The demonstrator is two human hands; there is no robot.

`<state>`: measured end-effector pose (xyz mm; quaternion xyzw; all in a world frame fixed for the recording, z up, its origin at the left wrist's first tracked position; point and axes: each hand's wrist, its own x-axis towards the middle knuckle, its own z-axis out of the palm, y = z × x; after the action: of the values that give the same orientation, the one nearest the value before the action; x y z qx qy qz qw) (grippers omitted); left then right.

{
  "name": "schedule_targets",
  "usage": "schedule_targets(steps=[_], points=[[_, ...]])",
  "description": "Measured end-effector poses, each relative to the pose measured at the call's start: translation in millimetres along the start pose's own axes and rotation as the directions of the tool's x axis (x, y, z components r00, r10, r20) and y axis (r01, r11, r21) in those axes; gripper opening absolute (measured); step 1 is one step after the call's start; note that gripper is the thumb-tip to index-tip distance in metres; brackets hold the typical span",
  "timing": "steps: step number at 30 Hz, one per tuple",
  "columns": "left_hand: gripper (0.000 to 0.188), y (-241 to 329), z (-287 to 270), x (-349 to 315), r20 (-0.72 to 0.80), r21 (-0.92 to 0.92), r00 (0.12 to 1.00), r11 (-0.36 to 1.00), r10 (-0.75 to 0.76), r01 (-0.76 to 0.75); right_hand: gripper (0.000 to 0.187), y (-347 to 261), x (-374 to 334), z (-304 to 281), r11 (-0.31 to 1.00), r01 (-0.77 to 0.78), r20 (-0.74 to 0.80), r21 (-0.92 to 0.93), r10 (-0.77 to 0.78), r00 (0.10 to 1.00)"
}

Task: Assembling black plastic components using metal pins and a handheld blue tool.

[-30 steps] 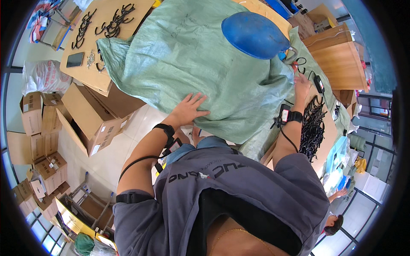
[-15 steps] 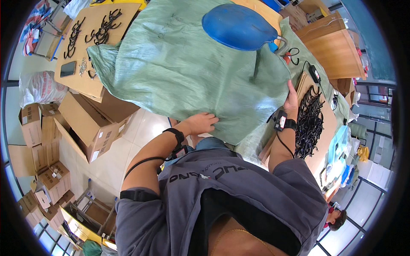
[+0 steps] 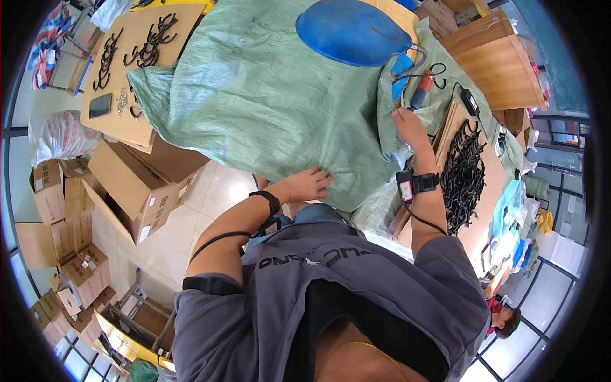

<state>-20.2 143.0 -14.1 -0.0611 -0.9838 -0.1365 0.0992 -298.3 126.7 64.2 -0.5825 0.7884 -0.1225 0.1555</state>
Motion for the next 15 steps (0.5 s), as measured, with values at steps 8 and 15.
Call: schedule_targets(steps=[8,15], points=[[0.026,-8,-6,-15,0.036,0.191,0.995,0.978,-0.098,0.089,0.026,10,-18,-27,-0.077,-0.457,0.463,0.886,0.186,0.867],[0.033,-5,3,-12,0.02,0.275,0.982,0.945,-0.187,0.175,0.03,34,-36,-12,-0.433,-0.474,0.579,0.767,0.149,0.802]])
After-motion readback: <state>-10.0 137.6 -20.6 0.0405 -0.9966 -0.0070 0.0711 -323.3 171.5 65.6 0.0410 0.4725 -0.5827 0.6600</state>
